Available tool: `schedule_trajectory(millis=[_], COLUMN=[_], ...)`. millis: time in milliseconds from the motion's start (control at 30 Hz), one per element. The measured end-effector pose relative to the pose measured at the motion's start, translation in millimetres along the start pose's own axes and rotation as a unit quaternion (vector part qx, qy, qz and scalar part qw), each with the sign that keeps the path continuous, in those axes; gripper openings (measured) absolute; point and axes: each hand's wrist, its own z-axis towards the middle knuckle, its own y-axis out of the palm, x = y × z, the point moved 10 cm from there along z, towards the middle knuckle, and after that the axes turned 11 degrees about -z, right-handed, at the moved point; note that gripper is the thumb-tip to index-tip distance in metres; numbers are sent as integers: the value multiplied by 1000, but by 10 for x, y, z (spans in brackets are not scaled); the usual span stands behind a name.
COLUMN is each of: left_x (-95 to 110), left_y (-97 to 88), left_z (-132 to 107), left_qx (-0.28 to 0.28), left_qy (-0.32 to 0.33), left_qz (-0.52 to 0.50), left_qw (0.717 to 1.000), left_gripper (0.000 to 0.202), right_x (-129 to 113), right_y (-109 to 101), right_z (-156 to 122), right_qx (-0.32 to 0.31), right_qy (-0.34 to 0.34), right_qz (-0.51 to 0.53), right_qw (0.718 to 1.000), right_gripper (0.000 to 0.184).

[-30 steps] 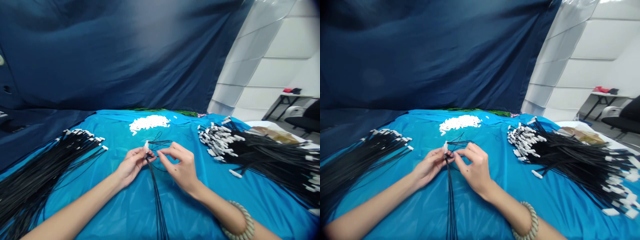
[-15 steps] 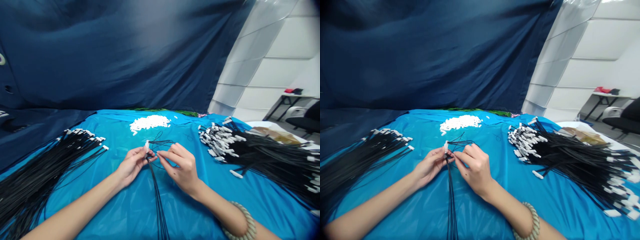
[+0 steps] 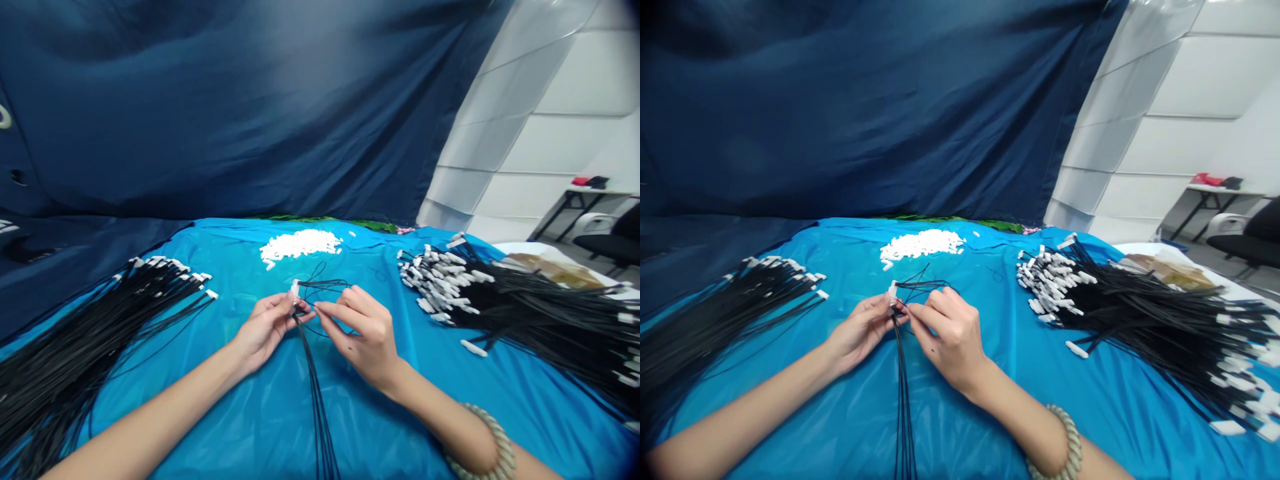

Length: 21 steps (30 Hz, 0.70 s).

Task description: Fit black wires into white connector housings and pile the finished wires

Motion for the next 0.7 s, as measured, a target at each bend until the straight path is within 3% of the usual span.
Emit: schedule_trajectory(millis=[700], left_x=[-49], left_y=[24], left_z=[5], left_qx=[-20], left_qy=[-13], left_qz=[22], left_qw=[999], left_gripper=[12], right_x=[-23], right_y=[44], right_z=[-12], right_qx=[-8], right_qy=[0], right_qz=[2], right_qw=[1000], right_gripper=[13])
